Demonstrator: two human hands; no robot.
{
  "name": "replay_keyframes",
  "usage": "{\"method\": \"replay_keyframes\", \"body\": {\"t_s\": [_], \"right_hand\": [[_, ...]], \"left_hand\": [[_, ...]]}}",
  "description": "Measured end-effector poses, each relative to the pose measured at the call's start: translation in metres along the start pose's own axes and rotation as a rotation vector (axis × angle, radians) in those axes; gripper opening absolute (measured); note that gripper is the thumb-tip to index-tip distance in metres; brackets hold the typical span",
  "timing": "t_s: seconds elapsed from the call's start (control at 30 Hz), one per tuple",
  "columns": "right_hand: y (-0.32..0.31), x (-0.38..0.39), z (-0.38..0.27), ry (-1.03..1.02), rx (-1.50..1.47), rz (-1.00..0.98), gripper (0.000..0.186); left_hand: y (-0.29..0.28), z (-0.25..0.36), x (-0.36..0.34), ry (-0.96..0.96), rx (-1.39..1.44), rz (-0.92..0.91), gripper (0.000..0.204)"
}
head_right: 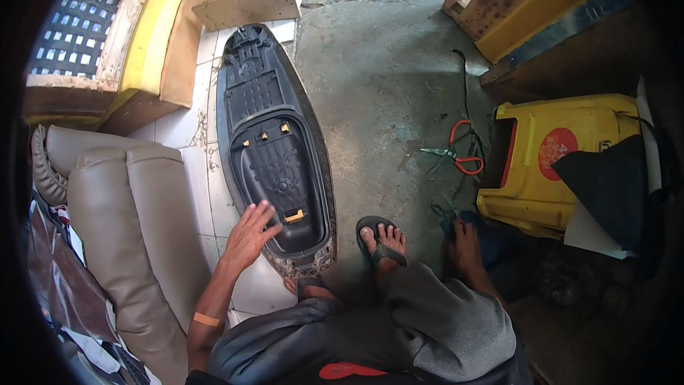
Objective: The person removes a plastic cover from a motorcycle seat base, then uses a knife to trim excess foam from the seat. They then place a black leather cover over the foam and adjust it to fit.
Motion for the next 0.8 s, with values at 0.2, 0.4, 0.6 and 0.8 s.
{"method": "replay_keyframes", "body": {"t_s": [0.2, 0.4, 0.6, 0.8], "right_hand": [[0.012, 0.017, 0.017, 0.081, -0.074, 0.101, 0.057], [0.000, -0.010, 0.010, 0.025, -0.161, 0.096, 0.052], [-0.041, -0.005, -0.122, 0.188, -0.517, -0.006, 0.056], [0.054, -0.038, -0.069, -0.068, -0.501, 0.204, 0.086]], "left_hand": [[0.034, -0.016, 0.018, -0.704, 0.651, 0.453, 0.084], [0.065, -0.016, -0.001, -0.989, 1.850, 0.464, 0.085], [0.035, -0.003, -0.017, -0.976, 1.595, 0.483, 0.082], [0.024, 0.005, -0.028, -1.007, 1.289, 0.538, 0.072]]}}
Point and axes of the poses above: each hand's wrist, its own x-axis away from the middle knuckle, its own y-axis out of the palm, z = x × y, the point moved 2 cm from there along -x, towards the middle knuckle, and after that the axes turned 13 degrees about -x, right-handed, at the moved point
